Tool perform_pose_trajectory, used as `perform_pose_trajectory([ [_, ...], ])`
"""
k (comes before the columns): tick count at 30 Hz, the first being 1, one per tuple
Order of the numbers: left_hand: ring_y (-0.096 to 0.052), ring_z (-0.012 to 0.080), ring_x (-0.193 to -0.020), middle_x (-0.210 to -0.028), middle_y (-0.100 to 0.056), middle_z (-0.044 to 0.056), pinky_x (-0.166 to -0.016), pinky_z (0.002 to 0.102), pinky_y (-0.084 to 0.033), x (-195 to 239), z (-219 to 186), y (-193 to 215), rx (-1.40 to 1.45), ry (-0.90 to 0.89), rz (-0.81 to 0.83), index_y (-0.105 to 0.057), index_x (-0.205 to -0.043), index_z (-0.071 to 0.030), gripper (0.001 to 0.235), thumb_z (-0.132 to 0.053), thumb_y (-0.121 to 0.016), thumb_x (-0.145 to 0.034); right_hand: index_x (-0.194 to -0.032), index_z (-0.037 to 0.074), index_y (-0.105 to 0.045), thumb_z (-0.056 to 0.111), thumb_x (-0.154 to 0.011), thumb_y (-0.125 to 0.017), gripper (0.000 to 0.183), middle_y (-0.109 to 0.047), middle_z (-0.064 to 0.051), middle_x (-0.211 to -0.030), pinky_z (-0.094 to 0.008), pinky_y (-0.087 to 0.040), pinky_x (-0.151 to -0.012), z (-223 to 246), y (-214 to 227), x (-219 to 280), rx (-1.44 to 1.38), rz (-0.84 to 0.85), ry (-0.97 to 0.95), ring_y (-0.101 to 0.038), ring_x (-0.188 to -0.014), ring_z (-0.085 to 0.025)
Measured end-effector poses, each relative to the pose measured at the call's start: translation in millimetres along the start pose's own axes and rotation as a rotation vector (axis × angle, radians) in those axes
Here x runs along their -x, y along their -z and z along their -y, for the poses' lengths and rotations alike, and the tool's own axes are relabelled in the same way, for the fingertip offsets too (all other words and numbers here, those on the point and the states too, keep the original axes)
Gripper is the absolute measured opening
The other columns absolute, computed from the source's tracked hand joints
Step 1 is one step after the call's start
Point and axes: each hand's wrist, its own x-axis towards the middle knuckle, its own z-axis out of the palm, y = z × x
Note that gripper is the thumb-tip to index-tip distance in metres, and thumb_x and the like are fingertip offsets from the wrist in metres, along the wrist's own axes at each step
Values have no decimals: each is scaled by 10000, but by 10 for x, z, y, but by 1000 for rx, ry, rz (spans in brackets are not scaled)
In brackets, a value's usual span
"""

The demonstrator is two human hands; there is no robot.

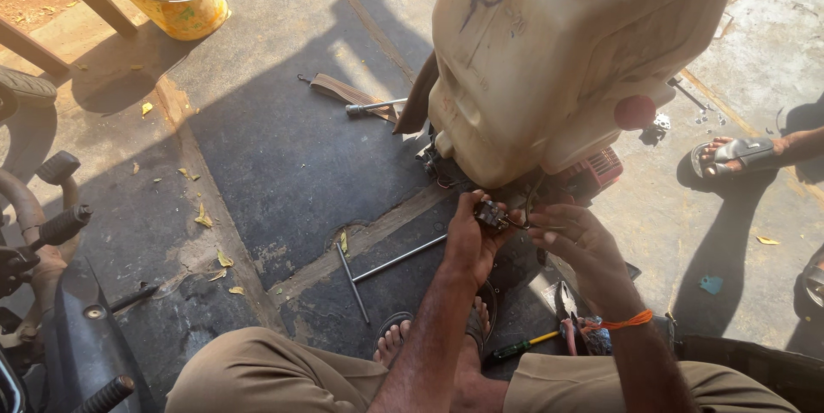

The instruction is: The person disassembles a small engine component, cleans it with a cloth, and reassembles the parts using a screwdriver and pliers while sitting on the ground next to a power sprayer.

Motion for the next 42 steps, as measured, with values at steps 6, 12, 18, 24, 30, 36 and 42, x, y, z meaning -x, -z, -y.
perform_pose_trajectory([
  [6, -711, 278, -909, -912, -635, 77, -918, 477, -607, -32, -49, -1, 87, 3, 10, -537, -1072, -97, 276, -365, -521, -1007, -1382, -62, -488, 57, -961, -594, 450, -650, -226, -1326, -380, -540, -1036, -267, 383, -100, -475, 61, -54, -657, -1202, -276],
  [12, -722, 295, -945, -987, -663, 117, -902, 446, -615, -36, 27, 11, 72, 44, 31, -560, -1182, -45, 409, -419, -555, -1018, -1267, -32, -651, 93, -1021, -636, 276, -710, -159, -1164, -328, -568, -874, -436, 329, -146, -399, 96, 52, -673, -986, -199],
  [18, -720, 274, -935, -1008, -669, 130, -874, 429, -617, -16, 113, -25, -17, 17, -71, -541, -1236, -53, 444, -413, -601, -983, -1152, 46, -755, 149, -953, -704, 229, -761, -94, -940, -291, -578, -753, -374, 26, -99, 332, -75, 57, -689, -809, -127],
  [24, -716, 260, -917, -990, -647, 110, -825, 408, -603, 36, 119, -135, -66, 32, -104, -544, -1252, -67, 437, -405, -599, -981, -1064, 51, -755, 184, -917, -736, 199, -791, -61, -939, -299, -611, -749, -211, -203, 36, 576, -182, 205, -751, -856, -123],
  [30, -709, 253, -894, -964, -622, 101, -805, 403, -616, -10, 141, -94, -83, -7, -92, -533, -1176, -71, 350, -361, -572, -984, -1051, 61, -737, 199, -935, -715, 182, -785, -83, -966, -317, -616, -756, -137, -245, 71, 717, -184, 292, -771, -889, -146],
  [36, -580, 195, -732, -905, -576, 119, -657, 355, -484, -148, 517, 87, -272, -46, -134, -537, -1161, -91, 305, -353, -576, -1011, -1069, 44, -736, 188, -960, -686, 188, -773, -112, -957, -348, -580, -715, -101, -338, 113, 770, -224, 297, -756, -822, -188],
  [42, -634, 218, -774, -927, -582, 90, -771, 413, -599, -244, 551, 243, 193, 4, -108, -546, -1090, -71, 222, -278, -581, -1015, -1082, 40, -728, 177, -953, -692, 192, -757, -114, -955, -347, -577, -728, -79, -304, 142, 782, -281, 273, -743, -798, -199],
])
